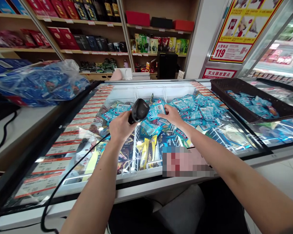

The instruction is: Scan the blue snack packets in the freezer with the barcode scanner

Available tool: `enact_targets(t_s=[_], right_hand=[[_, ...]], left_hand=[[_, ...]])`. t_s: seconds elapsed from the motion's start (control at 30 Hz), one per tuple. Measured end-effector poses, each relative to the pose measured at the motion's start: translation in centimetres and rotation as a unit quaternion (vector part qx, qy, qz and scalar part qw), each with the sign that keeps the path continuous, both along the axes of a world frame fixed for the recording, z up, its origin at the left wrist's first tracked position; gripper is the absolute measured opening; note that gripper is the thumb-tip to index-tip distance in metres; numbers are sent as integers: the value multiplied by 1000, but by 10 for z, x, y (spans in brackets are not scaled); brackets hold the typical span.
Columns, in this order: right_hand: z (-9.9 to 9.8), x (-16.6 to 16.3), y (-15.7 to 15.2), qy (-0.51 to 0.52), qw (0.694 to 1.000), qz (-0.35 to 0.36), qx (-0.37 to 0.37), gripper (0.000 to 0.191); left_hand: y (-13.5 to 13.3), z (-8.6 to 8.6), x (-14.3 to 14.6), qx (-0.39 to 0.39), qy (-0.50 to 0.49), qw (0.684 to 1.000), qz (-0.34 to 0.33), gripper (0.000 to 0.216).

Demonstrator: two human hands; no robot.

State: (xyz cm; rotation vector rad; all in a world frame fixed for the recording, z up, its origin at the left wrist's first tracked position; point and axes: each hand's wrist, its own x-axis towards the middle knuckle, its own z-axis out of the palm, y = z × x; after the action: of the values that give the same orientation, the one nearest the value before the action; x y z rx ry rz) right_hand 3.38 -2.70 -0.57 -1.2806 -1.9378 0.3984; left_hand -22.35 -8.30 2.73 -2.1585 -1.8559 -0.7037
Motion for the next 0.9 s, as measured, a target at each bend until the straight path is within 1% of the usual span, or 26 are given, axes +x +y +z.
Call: enact_targets(t_s=[0.27, 0.5, 0.9], right_hand=[[0, 1, 2, -38, 999, -23, 15, 42], [-2, 0, 4, -31, 999, -20, 21, 44], [-5, 1, 6, -19, 999, -5, 33, 49]], left_hand=[[-4, -1, 14, -30, 29, 997, -60, 38], [-7, -3, 21, -24, 34, 994, -105, 35], [-8, -5, 22, -7, 26, 993, -114, 31]])
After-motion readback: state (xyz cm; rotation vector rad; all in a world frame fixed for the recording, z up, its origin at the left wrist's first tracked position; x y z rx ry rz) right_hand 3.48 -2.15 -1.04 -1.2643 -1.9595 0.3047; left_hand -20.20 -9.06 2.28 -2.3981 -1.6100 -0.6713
